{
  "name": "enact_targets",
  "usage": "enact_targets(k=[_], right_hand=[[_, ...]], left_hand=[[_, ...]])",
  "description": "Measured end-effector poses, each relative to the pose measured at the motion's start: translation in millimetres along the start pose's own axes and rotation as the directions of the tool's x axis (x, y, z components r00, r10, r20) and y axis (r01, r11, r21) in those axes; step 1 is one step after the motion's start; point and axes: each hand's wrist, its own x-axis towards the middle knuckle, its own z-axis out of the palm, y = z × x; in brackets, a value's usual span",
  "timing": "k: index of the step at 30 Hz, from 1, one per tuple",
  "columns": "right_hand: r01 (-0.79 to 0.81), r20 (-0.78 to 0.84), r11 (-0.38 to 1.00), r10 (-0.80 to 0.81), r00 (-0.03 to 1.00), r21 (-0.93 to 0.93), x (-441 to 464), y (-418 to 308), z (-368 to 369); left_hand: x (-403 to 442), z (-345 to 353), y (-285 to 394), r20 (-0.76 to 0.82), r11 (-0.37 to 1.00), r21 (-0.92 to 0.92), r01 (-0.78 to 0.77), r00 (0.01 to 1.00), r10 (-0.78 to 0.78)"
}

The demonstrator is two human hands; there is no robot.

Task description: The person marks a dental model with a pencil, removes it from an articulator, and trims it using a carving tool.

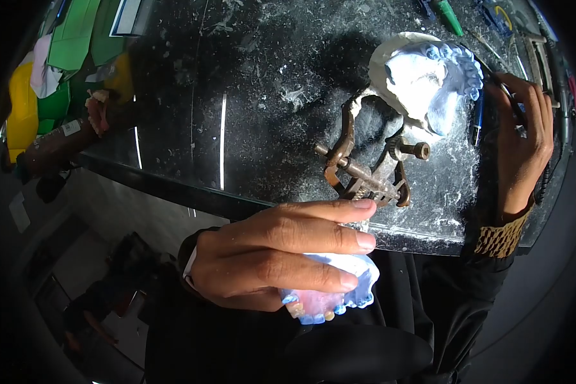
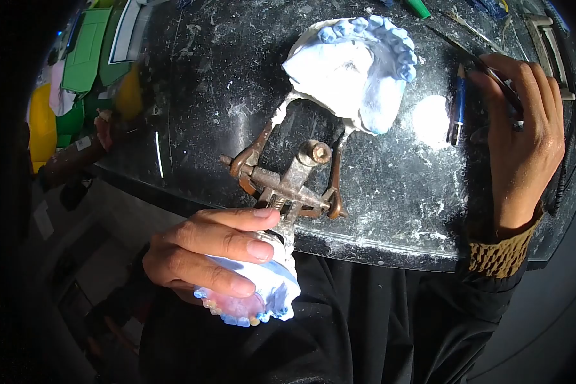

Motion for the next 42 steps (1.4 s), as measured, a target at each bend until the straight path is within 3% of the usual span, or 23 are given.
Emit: enact_targets(k=[42], right_hand=[[0.032,0.012,0.999,-0.032,0.999,-0.02,-0.2,4.1,-0.3]], left_hand=[[-0.9,3.8,1.5,0.009,1.0,0.015,0.01,1.0,-0.011]])
